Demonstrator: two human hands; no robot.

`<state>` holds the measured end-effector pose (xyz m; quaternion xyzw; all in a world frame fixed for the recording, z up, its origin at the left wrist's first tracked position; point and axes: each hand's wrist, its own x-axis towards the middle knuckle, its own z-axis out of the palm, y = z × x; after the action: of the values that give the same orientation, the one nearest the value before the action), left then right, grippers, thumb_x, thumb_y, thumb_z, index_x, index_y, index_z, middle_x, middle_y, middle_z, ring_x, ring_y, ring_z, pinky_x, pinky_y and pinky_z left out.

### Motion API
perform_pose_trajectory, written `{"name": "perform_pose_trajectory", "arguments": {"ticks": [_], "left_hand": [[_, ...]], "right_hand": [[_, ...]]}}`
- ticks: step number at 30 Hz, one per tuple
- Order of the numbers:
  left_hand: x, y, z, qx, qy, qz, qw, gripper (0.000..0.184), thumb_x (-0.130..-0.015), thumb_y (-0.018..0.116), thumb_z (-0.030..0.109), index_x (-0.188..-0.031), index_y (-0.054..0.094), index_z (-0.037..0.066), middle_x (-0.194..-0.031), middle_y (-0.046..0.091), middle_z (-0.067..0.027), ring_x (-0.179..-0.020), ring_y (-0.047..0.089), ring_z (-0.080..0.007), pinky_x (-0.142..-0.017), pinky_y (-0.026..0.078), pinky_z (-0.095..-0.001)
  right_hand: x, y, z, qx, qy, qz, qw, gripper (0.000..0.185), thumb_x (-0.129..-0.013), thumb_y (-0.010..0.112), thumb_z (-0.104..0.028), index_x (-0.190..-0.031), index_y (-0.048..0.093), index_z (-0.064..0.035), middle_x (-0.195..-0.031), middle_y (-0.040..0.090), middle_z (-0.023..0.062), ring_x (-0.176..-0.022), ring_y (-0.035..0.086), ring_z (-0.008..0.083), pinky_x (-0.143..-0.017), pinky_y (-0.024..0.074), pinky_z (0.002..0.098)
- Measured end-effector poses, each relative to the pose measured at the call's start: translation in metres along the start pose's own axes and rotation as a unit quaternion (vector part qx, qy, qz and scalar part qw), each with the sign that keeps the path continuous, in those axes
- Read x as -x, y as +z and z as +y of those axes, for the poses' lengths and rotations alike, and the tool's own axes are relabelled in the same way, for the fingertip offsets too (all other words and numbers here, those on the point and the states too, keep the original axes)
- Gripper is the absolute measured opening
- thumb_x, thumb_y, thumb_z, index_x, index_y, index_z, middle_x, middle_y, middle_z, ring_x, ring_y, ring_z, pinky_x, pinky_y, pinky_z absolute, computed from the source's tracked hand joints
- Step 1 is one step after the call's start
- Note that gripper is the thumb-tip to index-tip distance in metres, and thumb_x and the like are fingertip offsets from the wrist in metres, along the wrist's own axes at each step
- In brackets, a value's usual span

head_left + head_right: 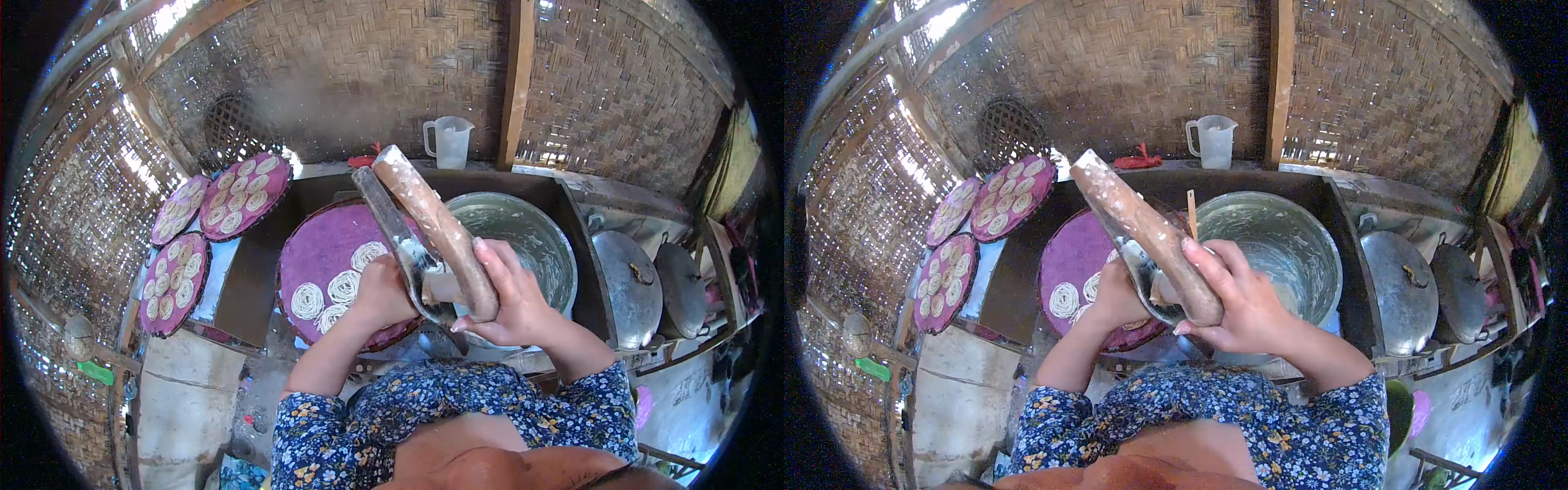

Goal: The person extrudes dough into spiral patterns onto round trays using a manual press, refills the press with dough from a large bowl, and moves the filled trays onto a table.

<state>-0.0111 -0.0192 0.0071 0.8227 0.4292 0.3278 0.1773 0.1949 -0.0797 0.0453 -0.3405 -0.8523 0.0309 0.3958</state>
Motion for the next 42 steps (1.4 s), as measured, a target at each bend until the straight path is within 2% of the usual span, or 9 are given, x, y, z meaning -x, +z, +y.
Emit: {"name": "perform_pose_trajectory", "arguments": {"ticks": [9,12,15,19,22,26,29,36,42], "left_hand": [[0.018,0.012,-0.027,0.01,0.058,0.178,0.982,0.045,-0.054,0.073,0.035,-0.089,0.06,0.01,-0.079,0.062,-0.0104,-0.072,0.061,-0.0295,-0.065,0.049,-0.0373],[0.042,0.006,-0.043,0.05,-0.062,0.101,0.992,0.074,-0.051,0.081,0.028,-0.112,0.046,0.003,-0.108,0.054,-0.0103,-0.097,0.056,-0.0211,-0.084,0.044,-0.0331],[0.083,0.003,-0.072,0.145,-0.036,0.193,0.97,0.062,-0.064,0.075,0.024,-0.114,0.045,0.003,-0.114,0.049,-0.008,-0.102,0.05,-0.0191,-0.087,0.042,-0.0342],[0.143,-0.015,-0.105,0.191,-0.115,0.301,0.927,0.061,-0.063,0.075,0.023,-0.113,0.046,0.003,-0.113,0.05,-0.0079,-0.101,0.051,-0.019,-0.087,0.042,-0.034],[0.181,-0.024,-0.116,0.189,-0.183,0.363,0.894,0.061,-0.062,0.075,0.023,-0.112,0.046,0.003,-0.112,0.05,-0.0079,-0.101,0.051,-0.019,-0.087,0.042,-0.0339],[0.223,-0.019,-0.115,0.188,-0.251,0.414,0.855,0.06,-0.062,0.076,0.023,-0.111,0.047,0.003,-0.111,0.051,-0.0079,-0.1,0.052,-0.019,-0.086,0.042,-0.0338],[0.242,-0.007,-0.109,0.187,-0.285,0.433,0.834,0.06,-0.061,0.076,0.023,-0.11,0.048,0.004,-0.111,0.052,-0.0078,-0.099,0.052,-0.019,-0.086,0.042,-0.0336],[0.261,0.007,-0.096,0.189,-0.325,0.449,0.811,0.059,-0.06,0.076,0.022,-0.108,0.049,0.004,-0.109,0.053,-0.0077,-0.097,0.053,-0.019,-0.085,0.043,-0.0334],[0.274,0.009,-0.083,0.178,-0.345,0.463,0.797,0.058,-0.059,0.077,0.022,-0.107,0.05,0.004,-0.107,0.054,-0.0077,-0.096,0.053,-0.019,-0.085,0.043,-0.0332]], "right_hand": [[-0.022,0.038,-0.007,-0.057,0.067,-0.075,0.993,0.099,-0.062,0.074,-0.035,-0.138,0.014,-0.0154,-0.117,0.037,0.0202,-0.098,0.049,0.0399,-0.078,0.0462,0.0438],[-0.037,0.049,0.01,-0.123,-0.033,-0.119,0.985,0.11,-0.059,0.074,-0.05,-0.139,0.01,-0.0122,-0.122,0.037,0.0202,-0.099,0.05,0.0327,-0.08,0.0451,0.0399],[-0.053,0.056,0.053,-0.311,0.132,-0.141,0.931,0.096,-0.068,0.068,-0.049,-0.139,0.013,-0.0145,-0.121,0.04,0.0175,-0.093,0.052,0.0268,-0.079,0.0455,0.0355],[-0.048,0.098,0.146,-0.137,0.346,-0.088,0.924,0.051,-0.081,0.055,-0.036,-0.122,0.047,-0.0065,-0.1,0.058,0.02,-0.094,0.056,0.0275,-0.085,0.0413,0.037],[-0.018,0.157,0.223,-0.088,0.345,-0.128,0.926,0.036,-0.086,0.052,-0.028,-0.116,0.054,-0.0086,-0.076,0.057,0.0061,-0.07,0.055,0.0131,-0.052,0.0453,0.0254],[-0.019,0.164,0.21,-0.299,0.493,-0.15,0.803,0.019,-0.085,0.052,-0.023,-0.086,0.058,-0.0049,-0.06,0.051,0.0002,-0.047,0.046,0.0091,-0.038,0.033,0.0244],[-0.003,0.171,0.199,-0.281,0.508,-0.122,0.805,0.017,-0.085,0.051,-0.021,-0.088,0.054,-0.0036,-0.062,0.051,0.0016,-0.048,0.046,0.0092,-0.038,0.032,0.0242],[0.05,0.143,0.088,-0.608,0.58,-0.191,0.507,0.036,-0.087,0.052,-0.021,-0.114,0.045,0.0016,-0.088,0.059,0.0123,-0.063,0.06,0.0165,-0.052,0.0543,0.0244],[0.048,0.114,0.139,-0.491,0.613,-0.085,0.613,0.032,-0.087,0.052,-0.032,-0.102,0.051,-0.0041,-0.078,0.053,0.0035,-0.056,0.049,0.0099,-0.04,0.0374,0.0209]]}}
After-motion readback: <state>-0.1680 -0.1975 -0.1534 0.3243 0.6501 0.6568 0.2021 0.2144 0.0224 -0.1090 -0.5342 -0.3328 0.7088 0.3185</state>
